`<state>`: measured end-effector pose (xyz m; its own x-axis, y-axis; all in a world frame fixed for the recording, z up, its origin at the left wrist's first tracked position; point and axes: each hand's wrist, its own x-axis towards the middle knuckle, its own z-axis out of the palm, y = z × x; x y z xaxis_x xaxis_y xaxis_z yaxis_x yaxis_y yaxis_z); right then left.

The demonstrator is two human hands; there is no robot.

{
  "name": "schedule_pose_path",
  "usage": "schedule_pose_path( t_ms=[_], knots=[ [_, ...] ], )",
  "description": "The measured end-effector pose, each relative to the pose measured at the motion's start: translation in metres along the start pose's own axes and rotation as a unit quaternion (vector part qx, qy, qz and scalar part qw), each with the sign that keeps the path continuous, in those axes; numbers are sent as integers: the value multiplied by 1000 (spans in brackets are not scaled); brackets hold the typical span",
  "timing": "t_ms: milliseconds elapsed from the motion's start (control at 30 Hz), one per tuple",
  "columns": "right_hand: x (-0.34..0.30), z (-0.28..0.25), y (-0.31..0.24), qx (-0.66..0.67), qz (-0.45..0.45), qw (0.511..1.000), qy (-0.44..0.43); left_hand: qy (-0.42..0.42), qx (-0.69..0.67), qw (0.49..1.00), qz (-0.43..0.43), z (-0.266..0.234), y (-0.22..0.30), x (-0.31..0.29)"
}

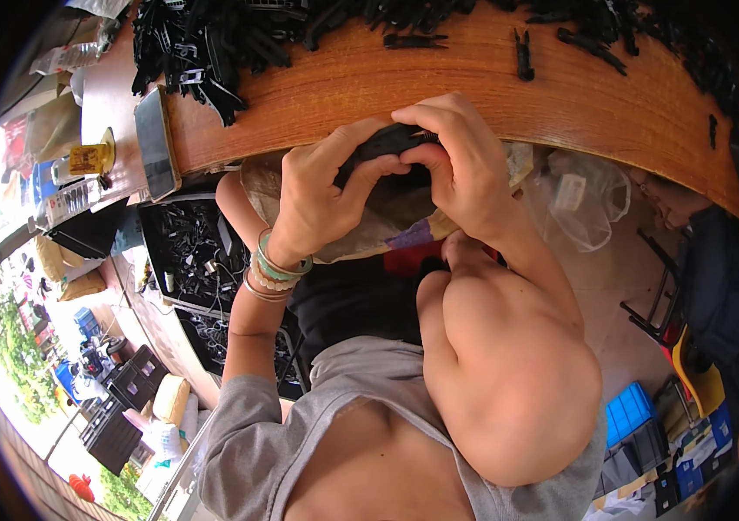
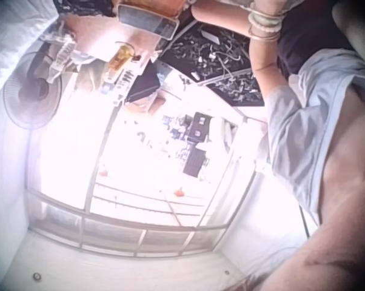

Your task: Manually assemble small black plastic parts at a workbench.

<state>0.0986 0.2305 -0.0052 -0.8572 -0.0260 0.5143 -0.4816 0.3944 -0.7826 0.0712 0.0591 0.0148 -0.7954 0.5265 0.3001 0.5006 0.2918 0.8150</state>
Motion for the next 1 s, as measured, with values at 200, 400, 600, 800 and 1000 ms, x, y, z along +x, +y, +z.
schedule_pose_path(
  t_ms=[200,400,600,800,1000],
  knots=[
    [0,-7,4,25,0,1000,-6,14,-22,1000,-9,-1,3,3],
    [-3,-7,6,83,96,991,-30,-17,-41,998,-51,-5,-10,-1],
    [14,-12,0,60,129,971,-190,-35,-30,999,9,-25,-23,21],
    [53,-1,48,-317,-52,947,21,189,266,944,40,-25,-75,75],
    [39,-5,51,-303,-27,953,13,160,306,938,20,-17,-67,66]
  ],
)
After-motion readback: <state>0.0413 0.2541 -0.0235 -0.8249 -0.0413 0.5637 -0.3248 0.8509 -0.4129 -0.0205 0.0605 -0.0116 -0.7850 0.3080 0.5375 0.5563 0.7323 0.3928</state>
